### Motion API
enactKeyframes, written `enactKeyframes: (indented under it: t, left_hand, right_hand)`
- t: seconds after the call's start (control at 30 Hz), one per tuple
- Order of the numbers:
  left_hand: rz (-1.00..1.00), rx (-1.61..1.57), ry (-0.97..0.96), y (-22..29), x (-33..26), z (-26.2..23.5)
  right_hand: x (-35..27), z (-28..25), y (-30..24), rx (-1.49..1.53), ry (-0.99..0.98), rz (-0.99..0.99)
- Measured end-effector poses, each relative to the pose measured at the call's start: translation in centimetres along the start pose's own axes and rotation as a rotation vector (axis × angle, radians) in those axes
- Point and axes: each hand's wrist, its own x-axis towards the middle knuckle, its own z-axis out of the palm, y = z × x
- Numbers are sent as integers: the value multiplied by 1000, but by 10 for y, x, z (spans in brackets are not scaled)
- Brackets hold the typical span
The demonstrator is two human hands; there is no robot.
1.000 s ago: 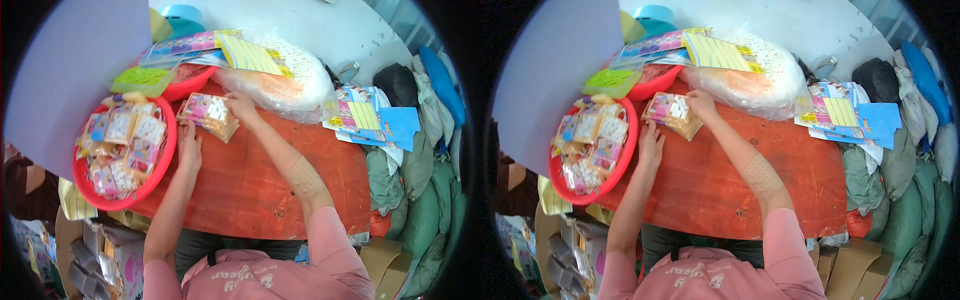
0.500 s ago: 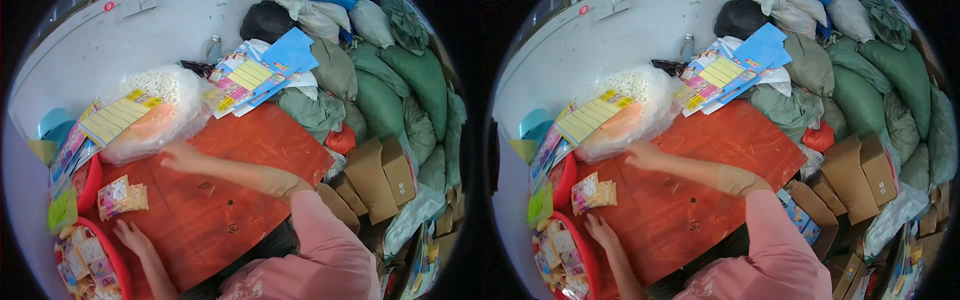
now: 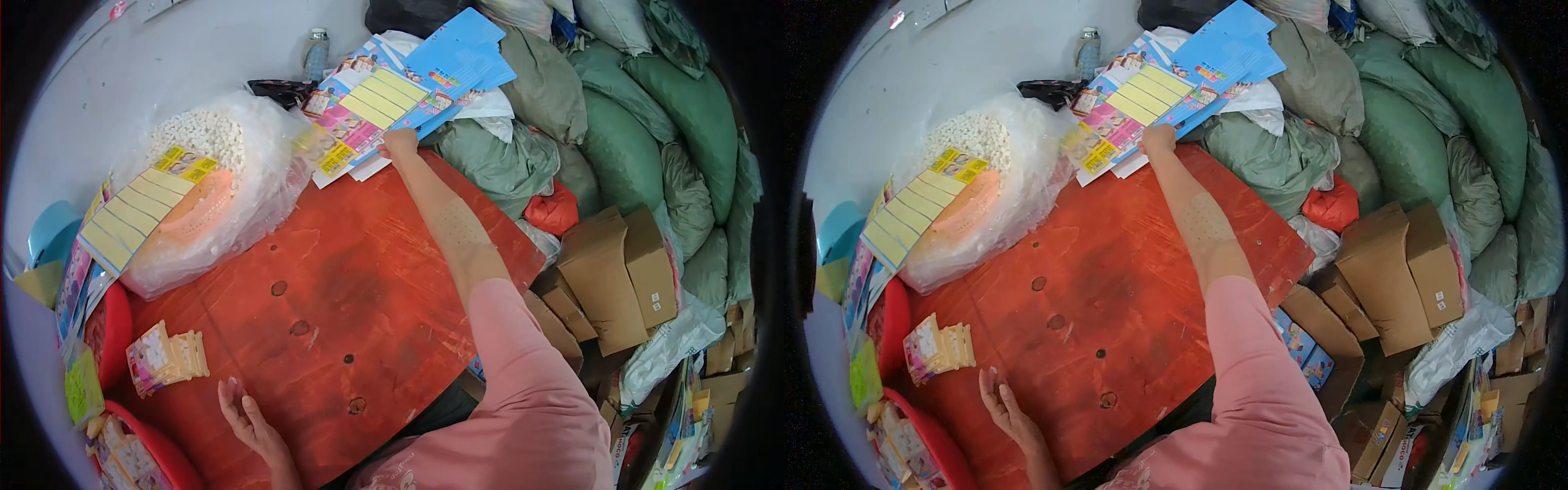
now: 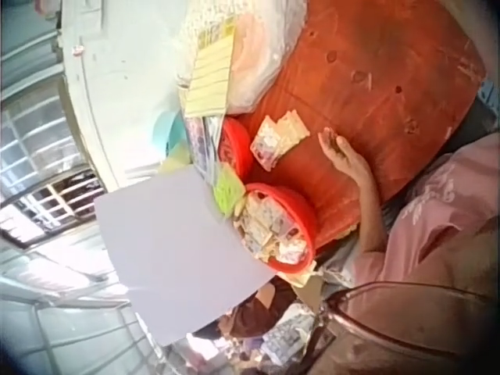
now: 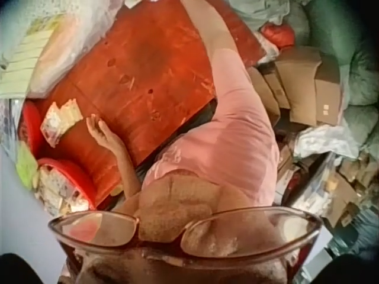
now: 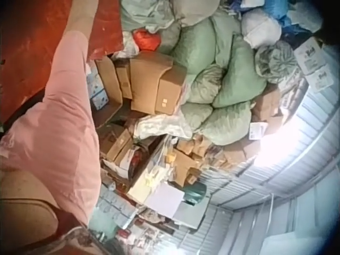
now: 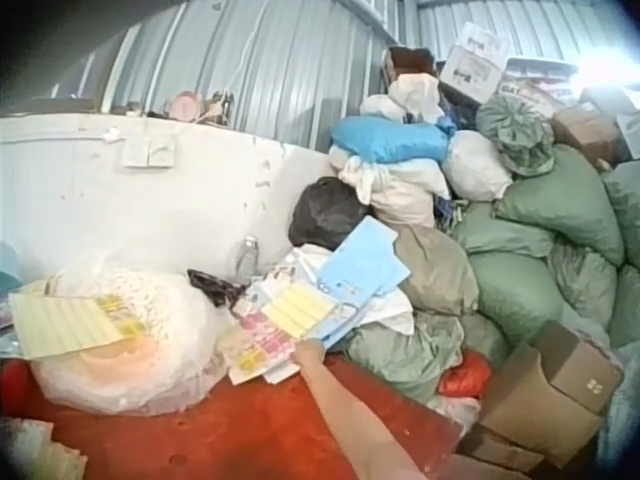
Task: Labeling small toy packages and placing them into a larger cardboard display box.
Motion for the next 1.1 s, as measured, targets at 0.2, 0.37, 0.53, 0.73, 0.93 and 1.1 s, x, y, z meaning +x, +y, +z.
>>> enactKeyframes:
  t: [0.2,0.37,0.53,0.73,0.93,1.1]
  left_hand:
    - [-31,58,-52,4,-3,7]
    - [-33,96,-77,3,-3,5]
    - [-51,90,-87,4,-2,11]
    - [-57,134,-92,6,-3,7]
    - [-85,148,-87,23,-1,16]
    - [-83,248,-86,23,1,11]
  right_hand:
    - [-4,-19,-38,90,9,260]
    - [-5,-17,-39,68,-16,250]
    - [7,-1,-33,248,-44,255]
    - [12,24,-33,-110,3,154]
    - [38,56,-18,51,-89,224]
    - [38,94,-1,-47,3,108]
